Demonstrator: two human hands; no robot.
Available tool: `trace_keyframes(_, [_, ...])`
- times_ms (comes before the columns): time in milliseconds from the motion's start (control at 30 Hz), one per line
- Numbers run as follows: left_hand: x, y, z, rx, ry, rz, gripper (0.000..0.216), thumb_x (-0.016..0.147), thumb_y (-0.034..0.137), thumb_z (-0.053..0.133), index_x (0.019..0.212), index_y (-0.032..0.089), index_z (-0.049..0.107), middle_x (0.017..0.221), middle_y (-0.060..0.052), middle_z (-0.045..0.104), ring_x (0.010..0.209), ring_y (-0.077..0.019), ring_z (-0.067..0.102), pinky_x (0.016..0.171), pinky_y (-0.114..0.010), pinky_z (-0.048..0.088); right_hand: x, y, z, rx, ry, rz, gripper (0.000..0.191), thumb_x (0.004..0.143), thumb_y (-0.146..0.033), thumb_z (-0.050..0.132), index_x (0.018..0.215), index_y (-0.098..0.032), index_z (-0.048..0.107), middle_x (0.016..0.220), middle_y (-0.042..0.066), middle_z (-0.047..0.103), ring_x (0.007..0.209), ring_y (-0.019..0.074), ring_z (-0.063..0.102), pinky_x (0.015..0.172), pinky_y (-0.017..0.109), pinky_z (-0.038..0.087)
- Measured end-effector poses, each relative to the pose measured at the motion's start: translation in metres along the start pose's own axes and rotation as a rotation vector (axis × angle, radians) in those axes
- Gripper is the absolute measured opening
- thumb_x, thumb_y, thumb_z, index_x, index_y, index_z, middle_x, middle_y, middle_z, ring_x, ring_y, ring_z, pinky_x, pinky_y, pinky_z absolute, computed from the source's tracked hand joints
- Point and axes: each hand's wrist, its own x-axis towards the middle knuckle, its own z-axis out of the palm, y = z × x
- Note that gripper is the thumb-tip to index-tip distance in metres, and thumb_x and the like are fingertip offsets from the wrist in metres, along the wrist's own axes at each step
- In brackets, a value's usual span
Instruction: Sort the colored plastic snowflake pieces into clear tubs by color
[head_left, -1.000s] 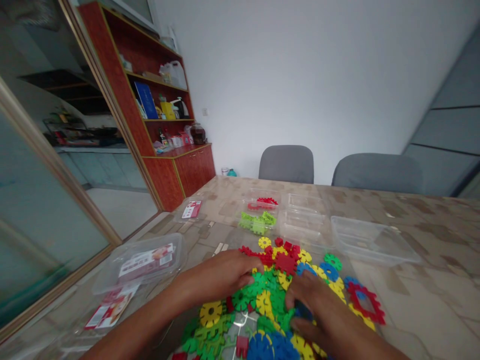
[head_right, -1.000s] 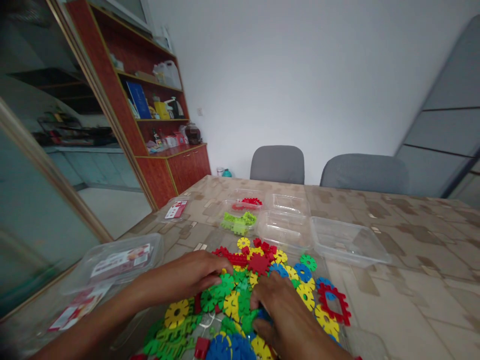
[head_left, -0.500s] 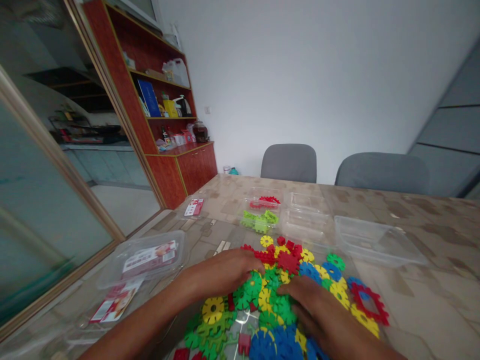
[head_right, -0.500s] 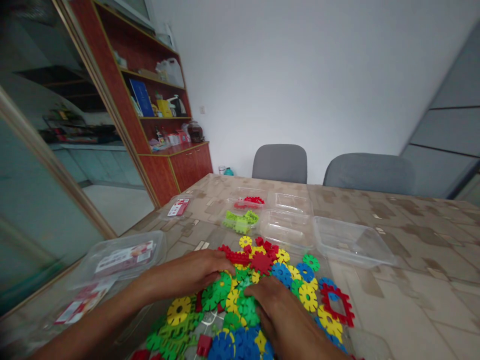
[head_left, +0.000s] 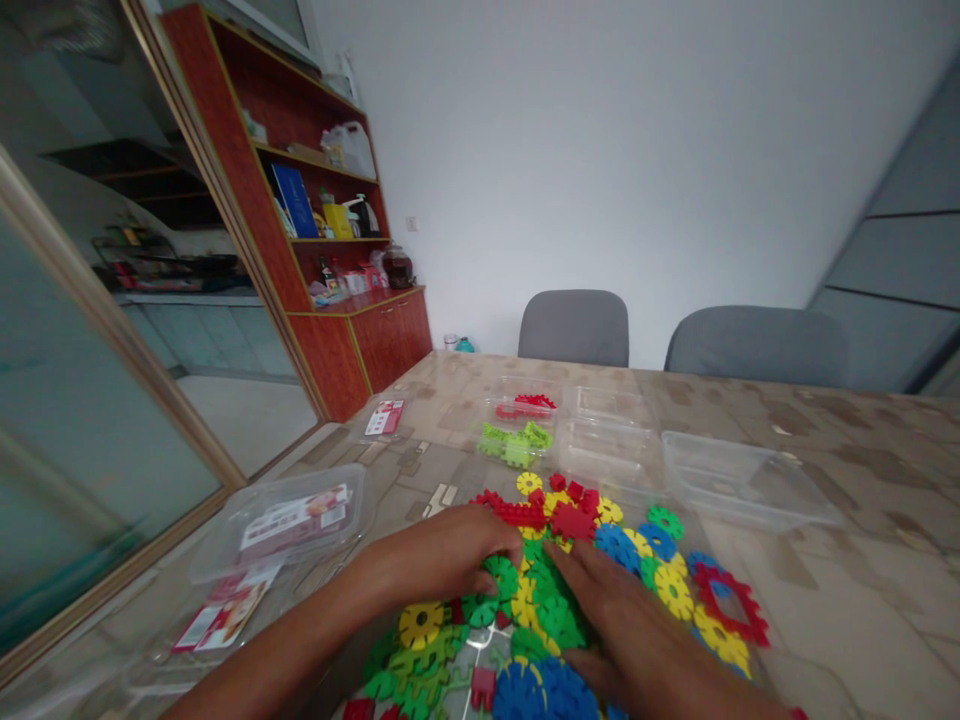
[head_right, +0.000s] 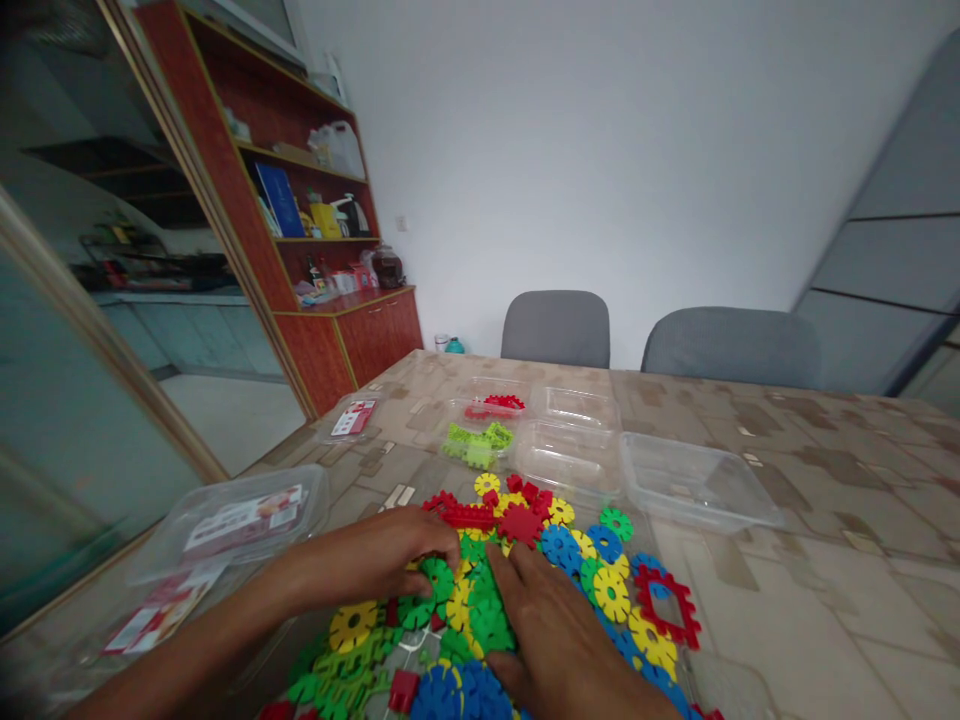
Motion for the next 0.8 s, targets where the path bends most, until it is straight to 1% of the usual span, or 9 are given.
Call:
trace_keyframes(67, [-0.001, -0.001, -0.001, 0.000, 0.004, 0.010, 0.032, 0.077, 0.015, 0.080, 0.104, 0.025, 0.069, 0.101, 0.000, 0.073, 0.099, -0.0210, 0.065, 0.086, -0.027, 0.043, 0.002, 0.004, 0.004, 0.013, 0.023, -0.019, 0.074, 0.075, -0.015, 0.067, 0.146, -0.009, 0.045, 0.154, 0.025, 0.038, 0.142, 0.0370, 0.036, 0.114, 0.052, 0.032])
trace_keyframes(133, [-0.002, -0.003, -0.001, -0.003, 0.018, 0.020, 0.028, 0.079, 0.013, 0.078, 0.103, 0.026, 0.070, 0.098, 0.001, 0.073, 0.097, -0.0198, 0.065, 0.085, -0.025, 0.043, 0.002, 0.006, 0.007, 0.070, 0.070, -0.049, 0.062, 0.073, -0.012, 0.067, 0.134, -0.014, 0.056, 0.147, 0.020, 0.048, 0.136, 0.0339, 0.044, 0.111, 0.047, 0.037])
trace_keyframes(267, [-0.001, -0.004, -0.003, -0.037, 0.062, 0.103, 0.017, 0.084, 0.015, 0.073, 0.098, 0.023, 0.070, 0.097, -0.001, 0.072, 0.097, -0.0194, 0.065, 0.088, -0.026, 0.042, 0.003, 0.006, 0.003, 0.211, 0.179, -0.067, 0.035, 0.066, -0.006, 0.065, 0.098, -0.020, 0.061, 0.105, 0.005, 0.067, 0.098, 0.0217, 0.063, 0.085, 0.030, 0.049])
trace_keyframes(333, [0.000, -0.003, -0.005, -0.045, 0.076, 0.126, 0.007, 0.085, 0.017, 0.072, 0.090, 0.020, 0.069, 0.092, -0.002, 0.070, 0.092, -0.0190, 0.065, 0.084, -0.025, 0.042, 0.004, 0.005, -0.003, 0.267, 0.177, -0.062, 0.021, 0.067, -0.008, 0.064, 0.083, -0.021, 0.058, 0.083, -0.002, 0.065, 0.079, 0.0180, 0.061, 0.069, 0.026, 0.045])
trace_keyframes(433, [0.002, 0.000, -0.007, -0.088, 0.079, 0.114, 0.003, 0.087, 0.020, 0.070, 0.087, 0.020, 0.067, 0.087, 0.000, 0.070, 0.085, -0.0180, 0.065, 0.077, -0.023, 0.041, 0.005, 0.010, -0.011, 0.386, 0.158, -0.123, 0.006, 0.077, -0.016, 0.060, 0.075, -0.021, 0.058, 0.072, -0.005, 0.061, 0.071, 0.0156, 0.057, 0.062, 0.023, 0.038])
trace_keyframes(500, [0.003, 0.001, -0.006, -0.118, 0.095, 0.077, 0.008, 0.087, 0.020, 0.070, 0.094, 0.021, 0.067, 0.091, 0.000, 0.071, 0.087, -0.0187, 0.065, 0.076, -0.022, 0.041, 0.005, 0.016, -0.012, 0.465, 0.162, -0.163, 0.008, 0.083, -0.021, 0.056, 0.076, -0.021, 0.059, 0.071, -0.005, 0.060, 0.070, 0.0148, 0.056, 0.061, 0.023, 0.038])
trace_keyframes(600, [0.005, 0.000, -0.002, -0.111, 0.132, 0.018, 0.016, 0.084, 0.020, 0.073, 0.099, 0.021, 0.068, 0.095, -0.001, 0.072, 0.089, -0.0204, 0.065, 0.076, -0.023, 0.040, 0.005, 0.027, -0.011, 0.598, 0.113, -0.108, 0.013, 0.087, -0.029, 0.056, 0.076, -0.021, 0.058, 0.066, -0.006, 0.052, 0.056, 0.0114, 0.053, 0.052, 0.021, 0.036])
trace_keyframes(700, [0.007, -0.001, 0.003, -0.123, 0.182, 0.008, 0.012, 0.083, 0.024, 0.074, 0.094, 0.021, 0.069, 0.088, 0.000, 0.070, 0.082, -0.0189, 0.063, 0.072, -0.023, 0.038, 0.007, 0.036, -0.011, 0.726, 0.077, -0.074, 0.023, 0.088, -0.041, 0.059, 0.079, -0.020, 0.057, 0.064, -0.008, 0.047, 0.045, 0.0075, 0.049, 0.045, 0.019, 0.031])
trace_keyframes(800, [0.012, -0.001, 0.007, -0.227, 0.270, -0.020, 0.013, 0.082, 0.025, 0.073, 0.093, 0.020, 0.070, 0.079, 0.002, 0.067, 0.073, -0.0158, 0.059, 0.065, -0.022, 0.036, 0.008, 0.044, -0.018, 0.814, 0.113, -0.058, 0.036, 0.085, -0.054, 0.063, 0.088, -0.019, 0.061, 0.061, -0.008, 0.049, 0.042, 0.0076, 0.050, 0.041, 0.019, 0.027])
